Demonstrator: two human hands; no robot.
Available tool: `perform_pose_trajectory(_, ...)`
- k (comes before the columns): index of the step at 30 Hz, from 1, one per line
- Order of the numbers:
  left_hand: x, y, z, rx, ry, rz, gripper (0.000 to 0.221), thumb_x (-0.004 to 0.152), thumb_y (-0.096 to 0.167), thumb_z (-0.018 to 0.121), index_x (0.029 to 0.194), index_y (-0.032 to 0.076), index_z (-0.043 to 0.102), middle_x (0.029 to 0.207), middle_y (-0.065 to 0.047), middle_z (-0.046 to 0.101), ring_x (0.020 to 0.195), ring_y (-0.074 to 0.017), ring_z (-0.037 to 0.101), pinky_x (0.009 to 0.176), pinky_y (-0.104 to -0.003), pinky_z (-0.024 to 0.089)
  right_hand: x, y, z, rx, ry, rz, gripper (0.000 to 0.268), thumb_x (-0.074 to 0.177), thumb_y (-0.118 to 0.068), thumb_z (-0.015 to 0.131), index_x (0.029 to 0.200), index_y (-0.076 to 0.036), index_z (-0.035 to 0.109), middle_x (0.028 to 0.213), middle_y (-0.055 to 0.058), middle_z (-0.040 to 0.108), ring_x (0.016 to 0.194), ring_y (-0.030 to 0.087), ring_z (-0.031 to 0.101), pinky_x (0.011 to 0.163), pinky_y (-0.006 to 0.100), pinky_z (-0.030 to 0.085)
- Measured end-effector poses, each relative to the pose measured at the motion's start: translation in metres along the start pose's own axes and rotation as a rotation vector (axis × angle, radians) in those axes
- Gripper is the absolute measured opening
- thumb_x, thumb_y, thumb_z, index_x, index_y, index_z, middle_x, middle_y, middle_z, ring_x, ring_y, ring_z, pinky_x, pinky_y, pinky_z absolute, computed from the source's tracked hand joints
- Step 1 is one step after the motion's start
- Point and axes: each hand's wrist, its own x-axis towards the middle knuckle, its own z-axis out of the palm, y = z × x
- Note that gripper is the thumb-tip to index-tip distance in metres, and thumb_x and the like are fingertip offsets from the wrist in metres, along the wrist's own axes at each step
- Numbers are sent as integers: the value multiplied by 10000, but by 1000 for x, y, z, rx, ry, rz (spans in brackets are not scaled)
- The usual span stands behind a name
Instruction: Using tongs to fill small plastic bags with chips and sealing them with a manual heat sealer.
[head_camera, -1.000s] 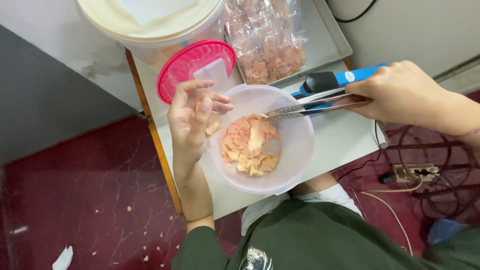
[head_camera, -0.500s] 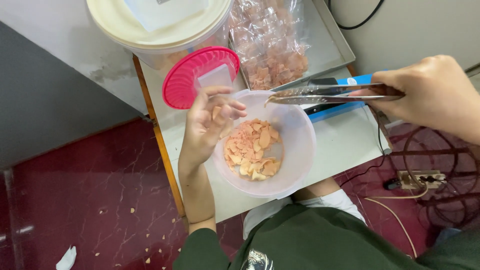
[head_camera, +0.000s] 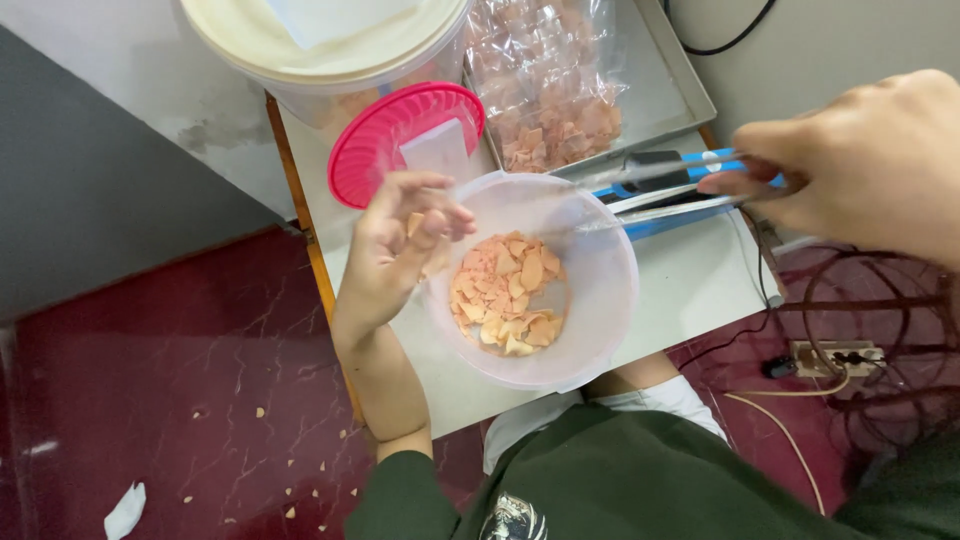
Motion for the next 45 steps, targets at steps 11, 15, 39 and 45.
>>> perform_pose_trajectory(11,-1,6,18,-92,-12,2,373,1065,377,557,1294,86,508,1074,-117,717,1028,-240,755,955,-355,638,48,-151,0,-330,32,-496,368,838,72,631,720,-236,469,573,-169,409,465,12,347,427,271,194)
perform_pose_trajectory(15,-2,7,22,-131,-23,-14,406,1050,399,577,1300,88,505,1071,-130,719,1044,-235,747,982,-367,633,63,-187,23,-486,114,-576,392,698,114,561,570,-216,393,483,-77,350,417,100,281,412,289,169)
perform_pose_trajectory(39,1,-14,10,-152,114,86,425,1054,337,587,1340,34,504,1057,-177,718,1001,-214,732,902,-352,636,48,-98,7,-3,12,-465,348,925,-92,679,611,-229,620,500,-57,594,476,174,622,461,274,461)
perform_pose_trajectory(45,2,4,4,-30,137,21,425,1048,421,562,1289,77,494,1059,-155,707,967,-266,758,885,-349,637,44,-24,-35,-59,-402,-142,561,1037,-699,330,769,-300,619,708,-67,734,709,248,721,654,339,573)
